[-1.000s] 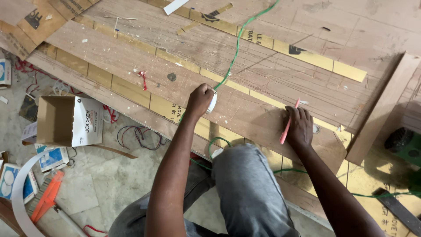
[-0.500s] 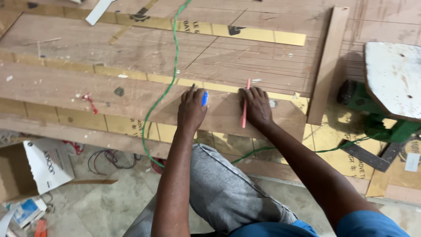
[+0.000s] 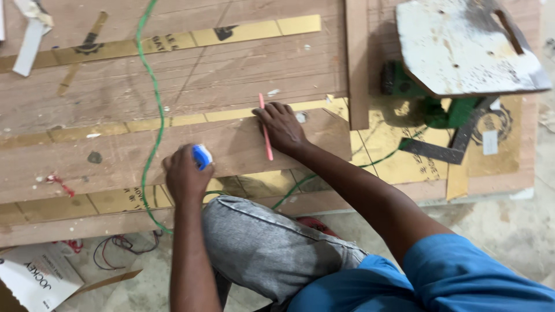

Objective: The person marks a wooden plank using a set square and a pencil, then cuts the plank with a circular saw. They subsequently measure the cut piece and a white shelving unit using a tape measure.

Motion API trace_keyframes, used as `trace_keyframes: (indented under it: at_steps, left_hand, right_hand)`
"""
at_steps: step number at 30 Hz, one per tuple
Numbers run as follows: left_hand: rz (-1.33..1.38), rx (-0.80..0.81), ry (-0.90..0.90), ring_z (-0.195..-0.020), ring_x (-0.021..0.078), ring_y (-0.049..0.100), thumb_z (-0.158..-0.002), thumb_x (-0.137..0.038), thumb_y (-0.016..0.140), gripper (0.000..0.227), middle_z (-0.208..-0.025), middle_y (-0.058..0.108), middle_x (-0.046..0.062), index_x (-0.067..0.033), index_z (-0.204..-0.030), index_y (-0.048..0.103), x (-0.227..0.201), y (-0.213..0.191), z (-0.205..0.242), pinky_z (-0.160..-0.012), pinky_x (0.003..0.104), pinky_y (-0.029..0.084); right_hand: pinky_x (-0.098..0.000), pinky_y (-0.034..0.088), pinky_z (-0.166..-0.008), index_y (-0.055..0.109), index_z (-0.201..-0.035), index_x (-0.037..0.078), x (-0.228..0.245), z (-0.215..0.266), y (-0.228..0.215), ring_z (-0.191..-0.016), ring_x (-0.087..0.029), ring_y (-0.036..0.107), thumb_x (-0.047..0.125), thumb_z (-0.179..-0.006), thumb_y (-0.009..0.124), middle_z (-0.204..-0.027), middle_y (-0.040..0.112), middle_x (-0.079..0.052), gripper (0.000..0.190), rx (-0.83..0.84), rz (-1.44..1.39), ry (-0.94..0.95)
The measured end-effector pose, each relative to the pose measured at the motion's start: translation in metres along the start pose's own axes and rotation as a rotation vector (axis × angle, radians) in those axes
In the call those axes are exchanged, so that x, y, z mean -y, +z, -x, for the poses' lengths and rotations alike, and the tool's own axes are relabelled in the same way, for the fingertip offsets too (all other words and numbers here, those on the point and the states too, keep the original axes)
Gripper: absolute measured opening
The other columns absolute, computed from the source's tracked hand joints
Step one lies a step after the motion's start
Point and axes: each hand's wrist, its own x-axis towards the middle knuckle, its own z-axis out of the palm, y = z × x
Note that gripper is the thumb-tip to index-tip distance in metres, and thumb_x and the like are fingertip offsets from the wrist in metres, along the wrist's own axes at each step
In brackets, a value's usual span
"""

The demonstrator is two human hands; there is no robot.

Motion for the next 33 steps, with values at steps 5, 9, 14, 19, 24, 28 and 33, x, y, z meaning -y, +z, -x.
trace_keyframes:
  at_steps: [5,9,14,19,24,28,33]
  left_hand:
    - [0.260,0.078,-0.336,-0.097,0.0270,0.067,-0.080,-0.031,0.086,0.049,-0.107,0.072,0.013,-0.0070,-0.119,0.069,0.036,-0.037,0.034,-0.090,0.042,0.054]
    - [1.112,0.030,-0.297,-0.097,0.0215,0.061,-0.092,-0.015,0.079,0.048,-0.112,0.061,0.012,-0.0016,-0.128,0.051,0.059,-0.075,0.058,-0.084,0.035,0.054]
    - [1.513,0.063,-0.464,-0.093,0.0250,0.068,-0.087,-0.011,0.064,0.040,-0.106,0.066,0.014,-0.0073,-0.124,0.050,0.032,-0.106,0.090,-0.069,0.040,0.061]
    - [1.385,0.116,-0.422,-0.094,0.0206,0.067,-0.093,-0.013,0.067,0.035,-0.107,0.064,0.011,-0.0054,-0.124,0.052,0.004,-0.121,0.099,-0.068,0.036,0.059]
    - [1.383,0.133,-0.441,-0.089,0.0139,0.063,-0.091,-0.015,0.075,0.037,-0.102,0.061,0.004,-0.0051,-0.122,0.057,0.006,-0.148,0.132,-0.069,0.031,0.056]
    - [1.415,0.159,-0.272,-0.097,0.0101,0.062,-0.093,-0.013,0.073,0.032,-0.110,0.067,0.003,-0.0047,-0.123,0.064,0.019,-0.170,0.171,-0.083,0.027,0.053]
    - [1.087,-0.064,-0.165,-0.101,0.0115,0.065,-0.099,-0.018,0.070,0.024,-0.112,0.068,0.002,-0.0093,-0.121,0.066,0.030,-0.192,0.210,-0.087,0.028,0.054]
  right_hand:
    - [-0.0454,0.041,-0.108,0.059,-0.132,0.011,-0.007,0.004,0.005,-0.127,-0.030,0.054,0.019,-0.099,0.062,-0.124,0.063,-0.012,0.035,0.023,-0.046,0.017]
    - [-0.0474,0.038,-0.113,0.056,-0.139,0.011,-0.007,0.017,-0.008,-0.133,-0.030,0.051,0.014,-0.091,0.061,-0.131,0.062,-0.013,0.049,-0.011,0.127,-0.122]
    - [-0.0505,0.042,-0.105,0.060,-0.138,0.011,0.002,0.090,-0.047,-0.121,-0.031,0.062,0.010,-0.088,0.062,-0.126,0.070,-0.016,0.051,-0.005,0.009,-0.075]
    - [-0.0441,0.057,-0.077,0.073,-0.119,0.013,-0.022,0.107,-0.078,-0.080,-0.028,0.073,0.011,-0.097,0.062,-0.085,0.075,-0.011,0.025,0.002,-0.091,0.225]
    - [-0.0494,0.055,-0.076,0.070,-0.125,0.008,-0.032,0.094,-0.096,-0.087,-0.038,0.071,0.005,-0.096,0.063,-0.097,0.073,-0.020,0.030,-0.121,-0.051,0.228]
    - [-0.0501,0.052,-0.092,0.065,-0.135,0.011,0.016,0.070,-0.080,-0.111,-0.040,0.066,0.014,-0.101,0.071,-0.120,0.071,-0.019,0.036,-0.046,-0.069,0.107]
    - [-0.0492,0.050,-0.098,0.056,-0.145,0.009,0.088,0.031,-0.030,-0.120,-0.039,0.064,0.018,-0.103,0.071,-0.132,0.067,-0.017,0.045,0.091,-0.024,-0.158]
